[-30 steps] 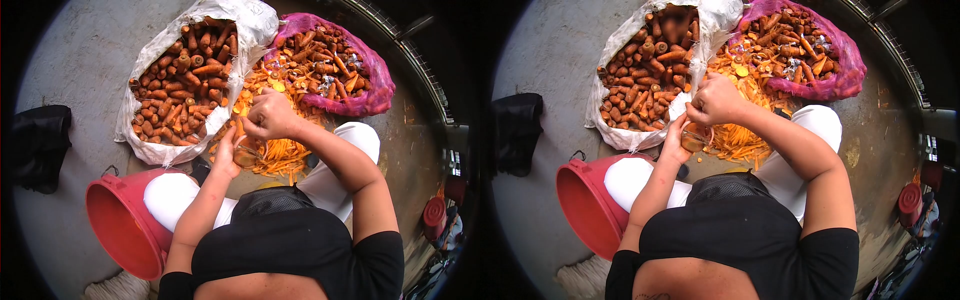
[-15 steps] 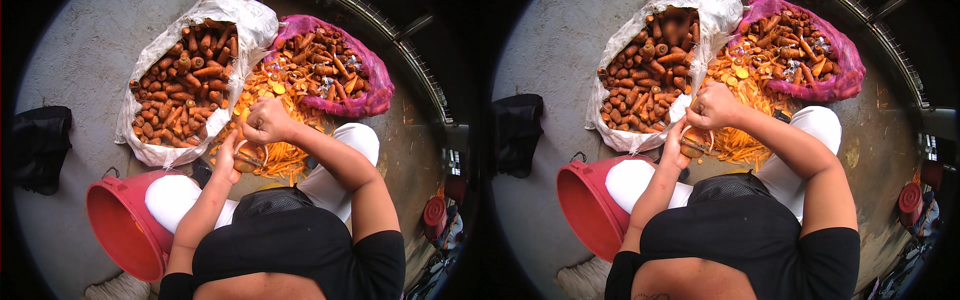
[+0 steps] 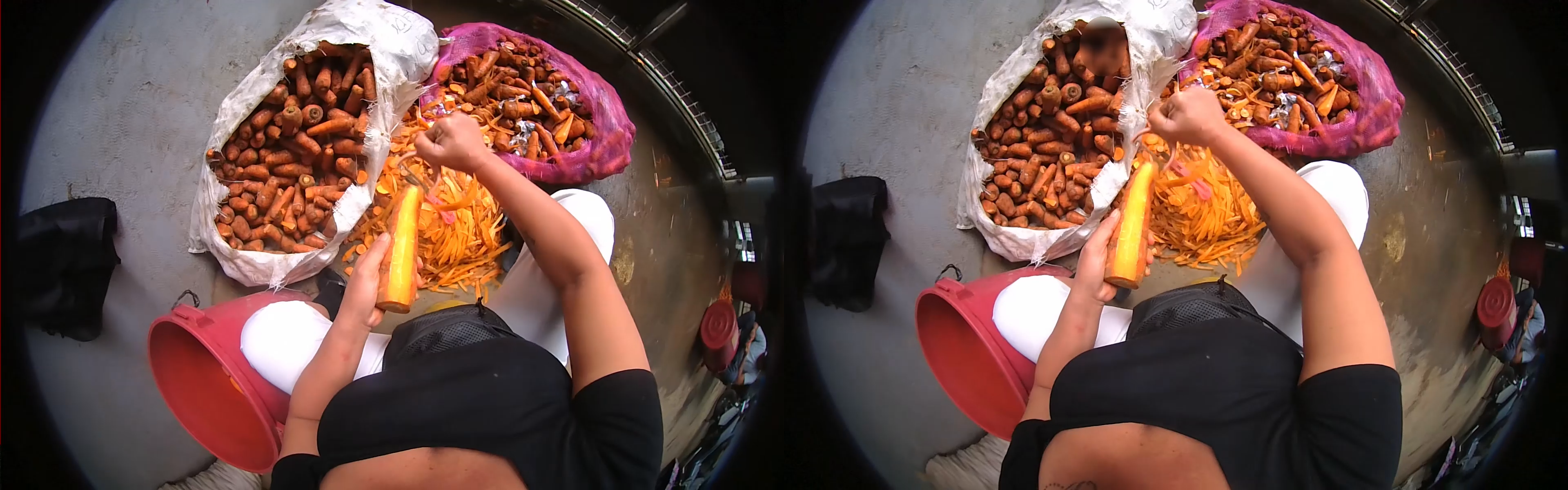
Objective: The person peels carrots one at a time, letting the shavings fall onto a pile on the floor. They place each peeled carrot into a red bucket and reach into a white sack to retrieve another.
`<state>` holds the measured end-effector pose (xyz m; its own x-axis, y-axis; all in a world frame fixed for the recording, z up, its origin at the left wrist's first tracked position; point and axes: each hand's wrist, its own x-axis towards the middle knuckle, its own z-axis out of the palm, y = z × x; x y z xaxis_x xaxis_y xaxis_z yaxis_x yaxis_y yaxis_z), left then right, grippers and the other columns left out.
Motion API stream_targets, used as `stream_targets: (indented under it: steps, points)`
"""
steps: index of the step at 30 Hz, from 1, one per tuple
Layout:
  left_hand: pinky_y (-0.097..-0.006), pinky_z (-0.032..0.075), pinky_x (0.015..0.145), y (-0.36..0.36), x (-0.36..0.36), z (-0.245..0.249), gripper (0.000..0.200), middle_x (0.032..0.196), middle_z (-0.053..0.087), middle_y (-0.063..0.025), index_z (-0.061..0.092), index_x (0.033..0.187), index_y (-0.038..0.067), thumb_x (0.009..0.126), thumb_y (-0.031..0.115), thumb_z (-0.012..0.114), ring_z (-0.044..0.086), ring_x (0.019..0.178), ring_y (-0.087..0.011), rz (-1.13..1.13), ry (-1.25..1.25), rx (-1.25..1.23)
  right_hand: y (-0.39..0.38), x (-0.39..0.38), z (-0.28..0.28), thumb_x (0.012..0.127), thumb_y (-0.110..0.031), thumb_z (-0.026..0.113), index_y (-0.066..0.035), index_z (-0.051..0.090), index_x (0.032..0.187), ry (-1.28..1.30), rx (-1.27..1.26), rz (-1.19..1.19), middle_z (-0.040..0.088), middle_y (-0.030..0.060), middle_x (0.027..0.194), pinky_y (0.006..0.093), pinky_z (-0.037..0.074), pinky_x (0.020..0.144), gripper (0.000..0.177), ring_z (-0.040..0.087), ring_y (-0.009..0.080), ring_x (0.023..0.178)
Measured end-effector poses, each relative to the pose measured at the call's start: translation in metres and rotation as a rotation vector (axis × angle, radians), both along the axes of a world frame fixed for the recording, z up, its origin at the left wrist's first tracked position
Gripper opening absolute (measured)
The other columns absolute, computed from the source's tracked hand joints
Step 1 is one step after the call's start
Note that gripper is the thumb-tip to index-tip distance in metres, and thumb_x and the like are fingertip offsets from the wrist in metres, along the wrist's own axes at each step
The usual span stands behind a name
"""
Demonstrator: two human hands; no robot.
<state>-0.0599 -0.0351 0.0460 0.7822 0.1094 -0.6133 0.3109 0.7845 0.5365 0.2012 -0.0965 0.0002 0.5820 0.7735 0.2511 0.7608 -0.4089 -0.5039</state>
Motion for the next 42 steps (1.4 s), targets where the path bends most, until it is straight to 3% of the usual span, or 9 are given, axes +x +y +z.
stream_targets:
  steps: [2, 4, 7, 10, 14, 16, 25, 34, 42]
  points:
    - [-0.0317, 0.055, 0.053, 0.002, -0.002, 0.007, 0.045, 0.084, 0.062, -0.0136, 0.052, 0.114, 0.000, 0.100, 0.040, 0.036, 0.064, 0.065, -0.0201, -0.028, -0.066, -0.015, -0.004, 0.017, -0.017, 0.081, -0.037, 0.054, -0.013, 0.067, 0.052, -0.180, -0.087, -0.025, 0.056, 0.0069, 0.046, 0.0355, 0.048, 0.066, 0.040, 0.056, 0.0245, 0.045]
    - [-0.0345, 0.057, 0.058, 0.007, -0.003, 0.011, 0.047, 0.090, 0.061, -0.0149, 0.050, 0.118, 0.000, 0.101, 0.041, 0.034, 0.065, 0.069, -0.0219, -0.021, -0.102, -0.041, -0.005, 0.021, -0.013, 0.084, -0.040, 0.049, -0.016, 0.071, 0.057, -0.209, -0.128, -0.121, 0.057, 0.0065, 0.046, 0.0344, 0.045, 0.050, 0.042, 0.056, 0.0218, 0.042]
    - [-0.0389, 0.058, 0.065, 0.013, -0.003, -0.002, 0.049, 0.093, 0.061, -0.0159, 0.046, 0.124, 0.001, 0.100, 0.043, 0.037, 0.065, 0.073, -0.0246, 0.064, -0.090, -0.074, -0.002, 0.008, 0.012, 0.084, -0.034, 0.052, -0.015, 0.067, 0.051, -0.038, 0.022, -0.185, 0.053, 0.0024, 0.041, 0.0296, 0.045, 0.048, 0.041, 0.052, 0.0168, 0.037]
    - [-0.0410, 0.058, 0.071, 0.017, 0.005, -0.016, 0.047, 0.096, 0.061, -0.0159, 0.047, 0.124, 0.001, 0.099, 0.041, 0.041, 0.065, 0.078, -0.0253, 0.189, -0.025, -0.112, -0.002, -0.011, 0.030, 0.084, -0.030, 0.053, -0.016, 0.066, 0.050, 0.233, 0.091, -0.030, 0.049, -0.0004, 0.038, 0.0283, 0.040, 0.040, 0.040, 0.048, 0.0123, 0.035]
    - [-0.0436, 0.058, 0.076, 0.019, 0.015, -0.033, 0.044, 0.101, 0.061, -0.0161, 0.051, 0.119, 0.000, 0.098, 0.038, 0.044, 0.064, 0.084, -0.0266, 0.236, -0.051, -0.171, -0.003, -0.047, 0.040, 0.077, -0.022, 0.060, -0.013, 0.054, 0.042, -0.025, 0.344, 0.314, 0.047, 0.0027, 0.042, 0.0324, 0.037, 0.050, 0.037, 0.044, 0.0201, 0.040]
    - [-0.0417, 0.057, 0.079, 0.019, 0.021, -0.038, 0.040, 0.104, 0.062, -0.0132, 0.051, 0.119, 0.001, 0.099, 0.035, 0.042, 0.065, 0.088, -0.0253, 0.270, -0.029, -0.180, -0.005, -0.058, 0.042, 0.074, -0.020, 0.062, -0.011, 0.051, 0.042, 0.012, 0.311, 0.417, 0.046, 0.0044, 0.044, 0.0352, 0.035, 0.050, 0.035, 0.045, 0.0231, 0.043]
    - [-0.0377, 0.056, 0.079, 0.009, 0.033, -0.029, 0.037, 0.105, 0.063, -0.0103, 0.052, 0.116, 0.004, 0.099, 0.033, 0.037, 0.065, 0.091, -0.0221, 0.237, 0.137, -0.181, -0.011, -0.071, 0.038, 0.074, -0.018, 0.061, -0.013, 0.048, 0.041, -0.054, 0.313, 0.527, 0.049, 0.0023, 0.044, 0.0355, 0.033, 0.052, 0.036, 0.046, 0.0219, 0.046]
    - [-0.0359, 0.054, 0.083, 0.009, 0.029, -0.026, 0.036, 0.105, 0.063, -0.0094, 0.051, 0.118, 0.004, 0.100, 0.032, 0.036, 0.064, 0.094, -0.0207, 0.217, 0.060, -0.123, -0.009, -0.074, 0.034, 0.073, -0.019, 0.061, -0.012, 0.047, 0.040, -0.041, 0.336, 0.534, 0.048, 0.0025, 0.044, 0.0363, 0.034, 0.050, 0.036, 0.047, 0.0227, 0.045]
    - [-0.0368, 0.055, 0.052, -0.003, 0.009, -0.014, 0.043, 0.091, 0.061, -0.0140, 0.048, 0.120, 0.005, 0.099, 0.041, 0.038, 0.063, 0.065, -0.0243, 0.060, 0.013, -0.106, -0.006, -0.025, 0.013, 0.077, -0.026, 0.057, -0.012, 0.061, 0.044, 0.004, 0.154, 0.242, 0.051, 0.0057, 0.043, 0.0343, 0.044, 0.049, 0.035, 0.050, 0.0214, 0.040]
